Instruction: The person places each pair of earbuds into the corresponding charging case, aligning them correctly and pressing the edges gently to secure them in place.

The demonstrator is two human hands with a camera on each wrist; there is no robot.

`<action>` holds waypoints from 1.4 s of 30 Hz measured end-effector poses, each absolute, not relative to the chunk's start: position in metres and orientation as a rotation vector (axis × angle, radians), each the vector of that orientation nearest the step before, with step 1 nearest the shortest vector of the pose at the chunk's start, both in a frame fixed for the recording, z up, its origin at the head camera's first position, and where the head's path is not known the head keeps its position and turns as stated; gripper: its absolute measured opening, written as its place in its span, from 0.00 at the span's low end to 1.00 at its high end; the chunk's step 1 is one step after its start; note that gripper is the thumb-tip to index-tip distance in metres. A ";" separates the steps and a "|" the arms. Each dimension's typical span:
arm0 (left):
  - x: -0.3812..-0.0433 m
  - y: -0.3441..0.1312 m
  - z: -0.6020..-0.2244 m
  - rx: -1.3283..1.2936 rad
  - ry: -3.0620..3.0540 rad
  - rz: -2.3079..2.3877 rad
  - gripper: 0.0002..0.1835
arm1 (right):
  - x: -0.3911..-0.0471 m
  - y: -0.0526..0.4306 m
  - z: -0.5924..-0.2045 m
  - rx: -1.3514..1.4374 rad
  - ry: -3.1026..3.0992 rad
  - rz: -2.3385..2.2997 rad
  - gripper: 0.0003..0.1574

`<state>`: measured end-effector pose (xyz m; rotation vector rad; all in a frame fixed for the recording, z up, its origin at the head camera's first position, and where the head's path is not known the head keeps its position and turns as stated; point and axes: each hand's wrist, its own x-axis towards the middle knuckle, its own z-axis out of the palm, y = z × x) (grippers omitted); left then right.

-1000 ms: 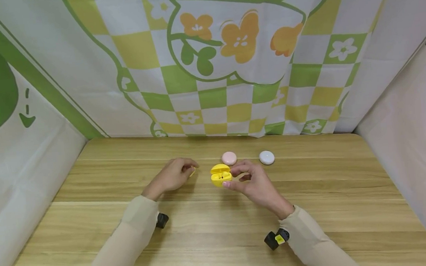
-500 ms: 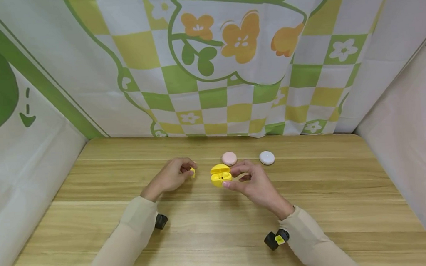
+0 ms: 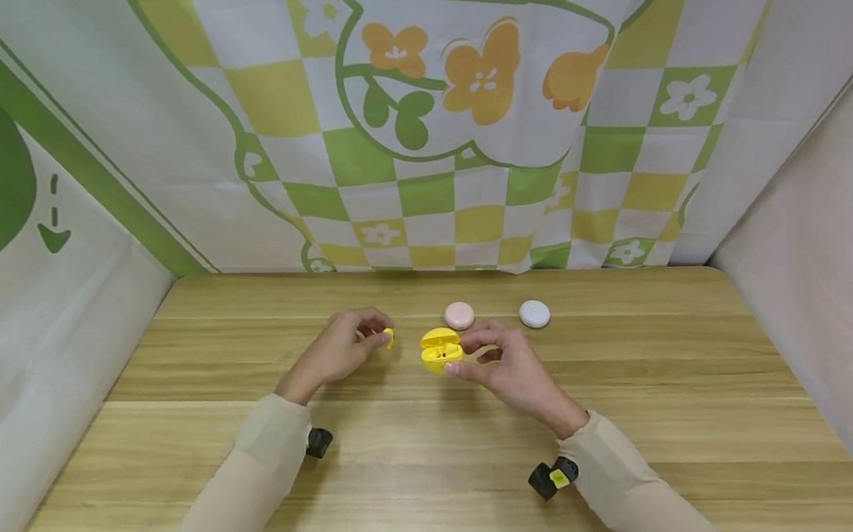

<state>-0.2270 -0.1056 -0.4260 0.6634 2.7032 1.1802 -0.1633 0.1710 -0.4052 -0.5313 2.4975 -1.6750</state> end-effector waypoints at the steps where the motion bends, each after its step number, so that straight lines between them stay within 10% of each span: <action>1: -0.227 -0.106 -0.425 0.670 2.708 1.182 0.10 | -0.163 0.171 -0.405 -0.532 2.497 -1.675 0.12; 42: -0.208 -0.099 -0.393 0.857 2.741 1.331 0.09 | -0.163 0.169 -0.401 -0.525 2.494 -1.685 0.12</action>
